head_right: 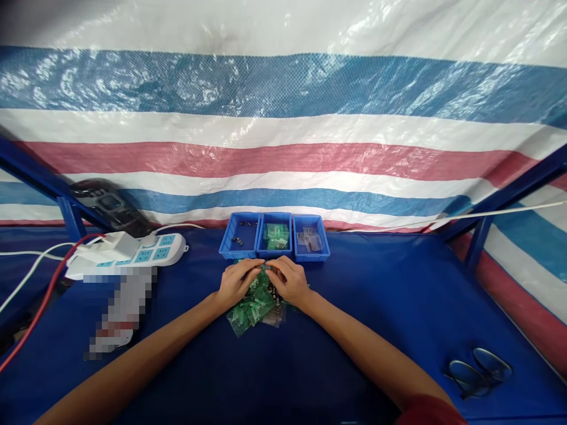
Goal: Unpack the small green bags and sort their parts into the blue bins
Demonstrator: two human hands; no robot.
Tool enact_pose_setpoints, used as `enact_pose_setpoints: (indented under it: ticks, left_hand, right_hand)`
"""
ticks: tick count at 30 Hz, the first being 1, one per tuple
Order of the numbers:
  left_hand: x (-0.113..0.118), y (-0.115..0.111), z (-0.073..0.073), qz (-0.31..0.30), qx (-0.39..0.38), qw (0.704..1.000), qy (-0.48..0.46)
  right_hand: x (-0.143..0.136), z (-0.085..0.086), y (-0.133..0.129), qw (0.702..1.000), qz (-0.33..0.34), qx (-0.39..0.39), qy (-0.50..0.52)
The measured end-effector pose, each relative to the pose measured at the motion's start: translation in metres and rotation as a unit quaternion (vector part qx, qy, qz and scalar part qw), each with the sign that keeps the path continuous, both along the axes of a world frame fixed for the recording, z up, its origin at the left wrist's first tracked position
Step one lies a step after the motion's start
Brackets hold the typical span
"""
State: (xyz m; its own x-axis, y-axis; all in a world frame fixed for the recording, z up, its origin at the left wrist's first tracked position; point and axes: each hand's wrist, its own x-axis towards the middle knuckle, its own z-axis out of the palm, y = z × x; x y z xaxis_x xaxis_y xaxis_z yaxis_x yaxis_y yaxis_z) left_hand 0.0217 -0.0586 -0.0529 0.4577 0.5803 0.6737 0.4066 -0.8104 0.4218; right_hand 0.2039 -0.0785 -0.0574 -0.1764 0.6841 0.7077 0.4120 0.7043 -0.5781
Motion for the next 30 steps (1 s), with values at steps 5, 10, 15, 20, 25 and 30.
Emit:
enact_pose_setpoints:
  ticks: [5,10,15,20,25,30]
  left_hand:
    - [0.001,0.002,-0.009,0.007,0.029,1.0,0.003]
    - [0.001,0.001,-0.009,0.015,0.025,1.0,0.002]
    - [0.001,0.0,-0.001,-0.004,0.007,1.0,0.016]
    - [0.005,0.0,0.004,-0.009,0.006,1.0,0.009]
    - [0.006,0.001,0.006,-0.034,0.013,0.999,-0.022]
    - [0.006,-0.001,0.009,-0.008,-0.023,0.999,-0.046]
  right_hand:
    - [0.0,-0.001,0.0,0.999,0.002,0.034,-0.026]
    - [0.0,-0.001,-0.001,0.998,0.018,0.041,-0.045]
    - [0.0,-0.001,0.001,1.0,0.002,0.02,-0.013]
    - [0.003,-0.001,0.002,1.0,0.003,0.015,0.004]
    - [0.004,-0.002,0.002,0.999,0.021,0.0,-0.033]
    - [0.005,0.0,0.001,0.999,0.005,-0.023,-0.027]
